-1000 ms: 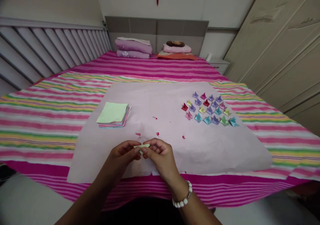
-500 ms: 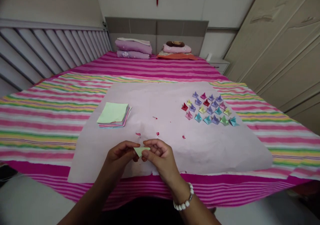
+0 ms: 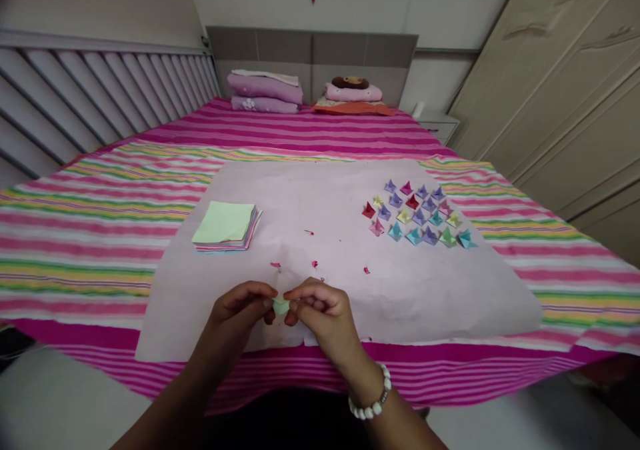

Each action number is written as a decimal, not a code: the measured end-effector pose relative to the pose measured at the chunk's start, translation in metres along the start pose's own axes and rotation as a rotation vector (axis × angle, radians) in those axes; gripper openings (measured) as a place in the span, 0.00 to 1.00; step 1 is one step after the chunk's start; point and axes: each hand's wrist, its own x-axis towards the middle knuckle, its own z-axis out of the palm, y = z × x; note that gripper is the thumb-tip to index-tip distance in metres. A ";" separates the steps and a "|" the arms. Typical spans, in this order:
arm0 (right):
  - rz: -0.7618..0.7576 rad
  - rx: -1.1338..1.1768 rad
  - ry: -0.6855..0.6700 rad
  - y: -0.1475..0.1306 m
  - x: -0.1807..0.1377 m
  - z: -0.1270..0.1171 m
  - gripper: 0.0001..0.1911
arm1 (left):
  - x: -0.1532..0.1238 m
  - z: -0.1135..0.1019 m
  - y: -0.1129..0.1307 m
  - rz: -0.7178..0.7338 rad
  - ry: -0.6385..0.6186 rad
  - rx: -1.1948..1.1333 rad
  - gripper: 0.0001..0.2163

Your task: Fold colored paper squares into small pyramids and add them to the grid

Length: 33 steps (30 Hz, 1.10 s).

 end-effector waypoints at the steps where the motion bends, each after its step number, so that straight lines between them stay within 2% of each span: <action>1: -0.007 0.020 0.001 0.002 0.000 0.000 0.08 | -0.001 -0.001 0.000 0.007 -0.003 -0.002 0.02; 7: 0.009 0.083 0.038 0.006 0.000 0.000 0.10 | -0.003 -0.001 0.001 0.096 -0.025 0.058 0.03; 11: 0.006 -0.004 0.055 0.003 -0.001 0.001 0.08 | -0.002 0.003 0.002 0.034 0.009 0.129 0.06; 15: 0.027 -0.082 0.074 0.000 0.000 0.004 0.01 | 0.000 0.005 0.001 -0.038 0.063 0.107 0.11; 16: 0.045 -0.086 0.084 0.000 0.000 0.004 0.02 | 0.000 0.005 0.001 -0.053 0.064 0.102 0.12; 19: 0.093 -0.058 0.075 0.001 0.000 0.002 0.09 | 0.000 0.005 0.002 -0.054 0.089 0.122 0.11; 25: 0.124 0.035 -0.015 0.004 -0.002 0.001 0.10 | -0.002 0.008 0.005 0.011 0.062 0.190 0.07; 28: 0.156 0.048 0.019 0.002 0.000 0.005 0.12 | -0.003 0.010 0.006 0.024 0.082 0.204 0.06; 33: 0.171 -0.060 0.082 -0.002 0.004 0.009 0.09 | -0.003 0.012 0.004 0.033 0.130 0.237 0.06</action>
